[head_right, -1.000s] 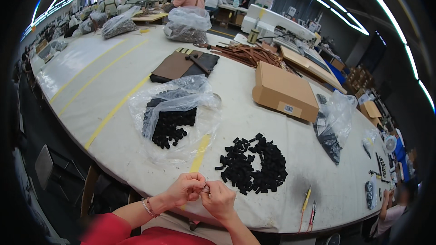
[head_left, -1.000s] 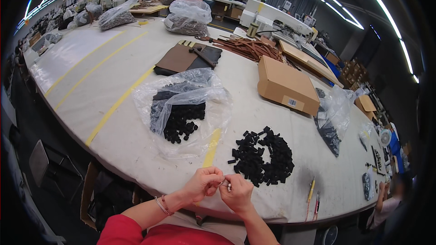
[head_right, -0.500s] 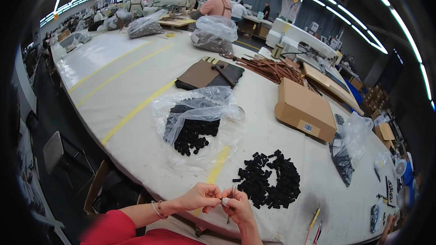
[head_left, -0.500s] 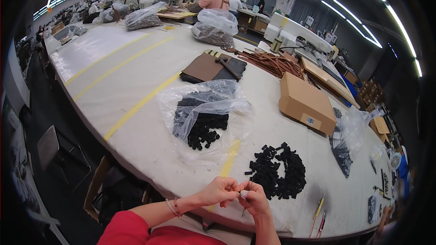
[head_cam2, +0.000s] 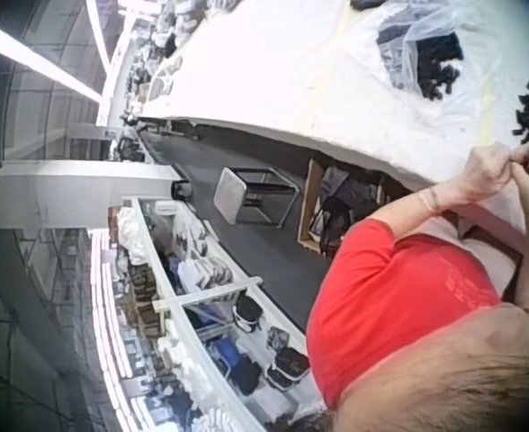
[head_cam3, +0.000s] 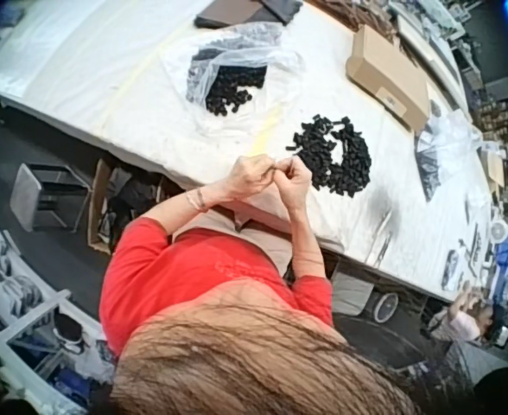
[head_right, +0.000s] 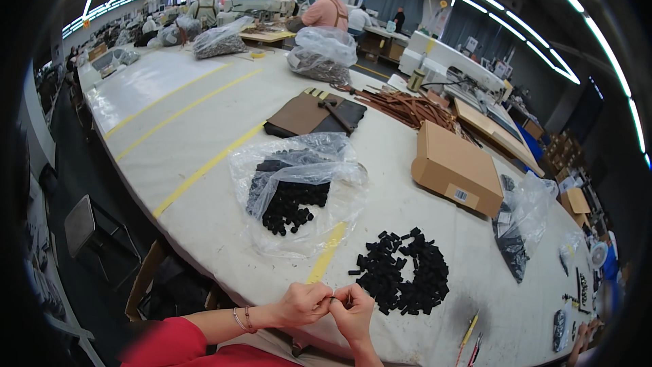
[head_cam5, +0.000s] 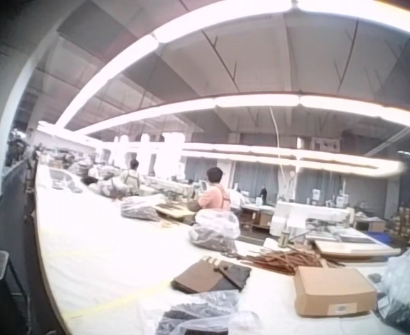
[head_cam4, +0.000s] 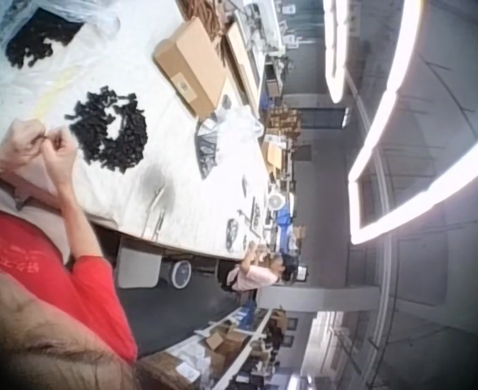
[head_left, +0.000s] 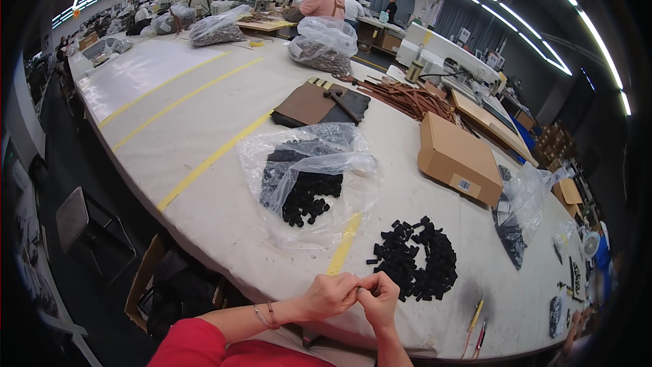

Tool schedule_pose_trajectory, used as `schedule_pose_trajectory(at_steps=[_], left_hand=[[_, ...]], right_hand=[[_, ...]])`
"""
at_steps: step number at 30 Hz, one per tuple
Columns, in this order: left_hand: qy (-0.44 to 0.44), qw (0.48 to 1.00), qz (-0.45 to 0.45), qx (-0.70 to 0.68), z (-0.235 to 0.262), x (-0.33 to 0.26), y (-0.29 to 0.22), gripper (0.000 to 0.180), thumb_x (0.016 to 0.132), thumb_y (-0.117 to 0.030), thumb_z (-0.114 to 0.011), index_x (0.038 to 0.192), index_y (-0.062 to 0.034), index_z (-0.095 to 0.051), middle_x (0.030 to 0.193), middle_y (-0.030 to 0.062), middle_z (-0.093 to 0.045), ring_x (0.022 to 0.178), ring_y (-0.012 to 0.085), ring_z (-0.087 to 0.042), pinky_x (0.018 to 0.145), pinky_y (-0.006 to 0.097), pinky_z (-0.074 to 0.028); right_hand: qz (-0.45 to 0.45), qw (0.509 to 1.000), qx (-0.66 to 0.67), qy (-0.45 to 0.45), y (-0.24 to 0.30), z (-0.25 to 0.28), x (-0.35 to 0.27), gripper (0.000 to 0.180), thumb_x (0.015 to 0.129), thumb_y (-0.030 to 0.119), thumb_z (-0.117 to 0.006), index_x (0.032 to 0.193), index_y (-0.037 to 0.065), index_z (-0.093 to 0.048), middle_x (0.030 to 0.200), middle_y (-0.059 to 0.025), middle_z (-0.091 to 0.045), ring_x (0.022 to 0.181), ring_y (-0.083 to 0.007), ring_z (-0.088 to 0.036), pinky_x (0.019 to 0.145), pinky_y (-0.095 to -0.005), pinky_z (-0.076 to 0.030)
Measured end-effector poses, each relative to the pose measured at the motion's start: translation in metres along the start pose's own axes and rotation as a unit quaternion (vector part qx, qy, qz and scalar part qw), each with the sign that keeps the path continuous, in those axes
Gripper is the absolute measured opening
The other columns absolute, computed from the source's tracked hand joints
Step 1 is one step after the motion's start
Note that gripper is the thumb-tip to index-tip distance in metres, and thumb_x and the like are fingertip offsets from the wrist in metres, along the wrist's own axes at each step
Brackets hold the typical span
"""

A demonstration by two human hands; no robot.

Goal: The person assembles small black plastic buckles by hand.

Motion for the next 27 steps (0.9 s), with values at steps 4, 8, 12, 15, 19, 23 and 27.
schedule_pose_trajectory(at_steps=[4,8,12,15,19,23,27], left_hand=[[-0.056,0.997,-0.028,0.042,0.005,-0.003,0.003,0.005,0.073,0.000,-0.053,0.075,-0.0013,-0.048,0.059,0.0056,-0.051,0.046,0.0105,-0.051,0.040,0.025,-0.039],[-0.027,0.822,0.385,-0.418,-0.010,-0.016,0.073,0.005,0.074,0.000,-0.050,0.079,-0.0009,-0.050,0.061,0.0058,-0.052,0.046,0.0126,-0.050,0.041,0.024,-0.040],[-0.016,0.673,0.470,-0.571,-0.032,-0.029,0.078,0.011,0.075,0.000,-0.048,0.085,0.0002,-0.052,0.063,0.0074,-0.052,0.042,0.0126,-0.047,0.040,0.023,-0.040],[0.018,0.639,0.474,-0.605,-0.039,-0.033,0.076,0.012,0.076,-0.001,-0.045,0.086,-0.0004,-0.052,0.062,0.0075,-0.051,0.039,0.0114,-0.043,0.039,0.022,-0.037],[0.026,0.617,0.471,-0.630,-0.041,-0.032,0.074,0.011,0.075,-0.003,-0.044,0.083,-0.0021,-0.051,0.059,0.0059,-0.051,0.037,0.0097,-0.039,0.037,0.020,-0.033],[0.000,0.603,0.477,-0.639,-0.039,-0.034,0.077,0.012,0.074,-0.003,-0.043,0.083,-0.0030,-0.050,0.057,0.0040,-0.049,0.037,0.0091,-0.038,0.036,0.020,-0.032],[0.000,0.615,0.464,-0.638,-0.037,-0.035,0.078,0.012,0.074,-0.001,-0.043,0.084,-0.0016,-0.051,0.058,0.0065,-0.049,0.039,0.0113,-0.039,0.039,0.022,-0.033]], right_hand=[[0.016,0.998,-0.066,-0.006,0.010,-0.001,0.002,0.009,0.071,0.004,-0.058,0.072,0.001,-0.050,0.065,-0.0013,-0.050,0.049,-0.0041,-0.040,0.044,-0.0165,-0.033],[-0.093,0.985,-0.082,0.122,0.006,-0.016,-0.004,0.017,0.083,0.013,-0.044,0.088,-0.002,-0.049,0.068,-0.0060,-0.053,0.061,-0.0102,-0.049,0.055,-0.0231,-0.039],[-0.126,0.966,-0.129,0.184,-0.003,-0.017,-0.007,0.025,0.089,0.023,-0.041,0.085,0.001,-0.053,0.063,-0.0026,-0.051,0.055,-0.0063,-0.045,0.049,-0.0211,-0.037],[-0.101,0.963,-0.185,0.165,-0.007,-0.013,-0.005,0.026,0.088,0.025,-0.043,0.089,0.001,-0.053,0.066,-0.0084,-0.054,0.058,-0.0138,-0.051,0.051,-0.0267,-0.039],[-0.063,0.967,-0.177,0.174,0.008,-0.014,-0.002,0.031,0.085,0.029,-0.048,0.095,0.000,-0.053,0.066,-0.0113,-0.053,0.060,-0.0191,-0.054,0.054,-0.0302,-0.041],[-0.040,0.965,-0.148,0.213,0.006,-0.022,-0.005,0.030,0.082,0.026,-0.053,0.094,-0.001,-0.053,0.062,-0.0057,-0.048,0.057,-0.0138,-0.047,0.052,-0.0259,-0.038],[-0.036,0.991,-0.089,0.090,0.007,0.000,-0.001,0.018,0.082,0.017,-0.054,0.084,-0.001,-0.054,0.061,0.0011,-0.045,0.052,-0.0044,-0.039,0.046,-0.0186,-0.032]])
Point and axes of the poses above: each hand's wrist, its own x-axis towards the middle knuckle, its own z-axis out of the back of the hand, y = z × x, the point moved 9 cm from there along x, towards the middle knuckle
